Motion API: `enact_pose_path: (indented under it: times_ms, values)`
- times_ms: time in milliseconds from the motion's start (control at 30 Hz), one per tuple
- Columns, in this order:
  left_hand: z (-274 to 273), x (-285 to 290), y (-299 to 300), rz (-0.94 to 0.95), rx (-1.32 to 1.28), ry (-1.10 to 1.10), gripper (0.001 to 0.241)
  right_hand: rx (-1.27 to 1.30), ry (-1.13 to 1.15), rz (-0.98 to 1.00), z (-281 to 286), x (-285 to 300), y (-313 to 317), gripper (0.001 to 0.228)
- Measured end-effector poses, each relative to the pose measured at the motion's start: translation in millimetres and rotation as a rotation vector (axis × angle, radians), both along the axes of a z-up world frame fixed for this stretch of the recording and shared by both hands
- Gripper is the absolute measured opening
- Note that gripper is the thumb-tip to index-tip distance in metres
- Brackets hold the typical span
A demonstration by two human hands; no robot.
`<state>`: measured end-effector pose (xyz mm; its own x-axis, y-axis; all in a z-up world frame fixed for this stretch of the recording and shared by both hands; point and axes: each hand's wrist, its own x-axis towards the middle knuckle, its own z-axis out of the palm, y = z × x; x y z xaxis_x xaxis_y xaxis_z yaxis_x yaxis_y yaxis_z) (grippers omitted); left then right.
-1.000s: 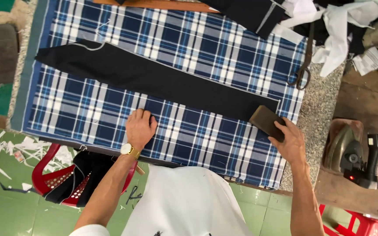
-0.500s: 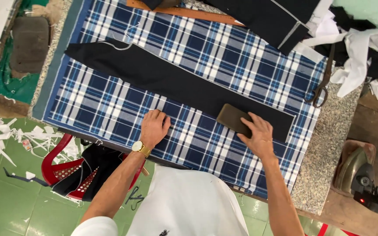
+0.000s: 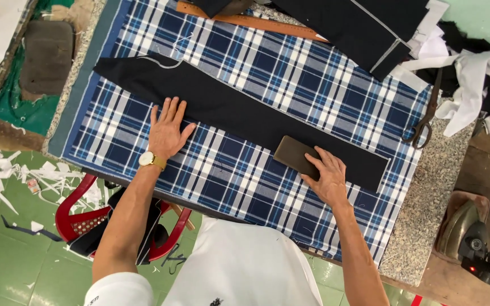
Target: The person irons a long black fabric piece on a plaid-covered table, repeatedly folding and pressing sections with a steam iron and a wooden pressing block. The person adjusts the fabric, uses the block to press seams, and continues ironing different areas until the end of the clip.
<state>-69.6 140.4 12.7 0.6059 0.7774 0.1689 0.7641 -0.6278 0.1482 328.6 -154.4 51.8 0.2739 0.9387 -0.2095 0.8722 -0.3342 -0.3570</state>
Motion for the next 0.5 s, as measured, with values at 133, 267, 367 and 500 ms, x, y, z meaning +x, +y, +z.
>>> enact_pose_path:
  times_ms: [133, 267, 367, 500]
  values:
    - [-2.3, -5.4, -7.1, -0.01, -0.021, 0.018, 0.069, 0.01, 0.003, -0.004, 0.2, -0.8, -0.1, 0.062]
    - [-6.5, -6.8, -7.3, 0.014, -0.063, 0.027, 0.07, 0.013, 0.013, 0.004, 2.3, -0.7, 1.7, 0.061]
    - [-11.4, -7.2, -8.2, 0.013, -0.045, 0.033, 0.07, 0.011, 0.021, 0.002, 3.0, -0.7, 1.8, 0.061]
    - [-16.3, -6.3, -11.1, 0.005, 0.013, 0.029, 0.07, 0.006, 0.013, -0.002, 1.7, -0.4, 2.0, 0.061]
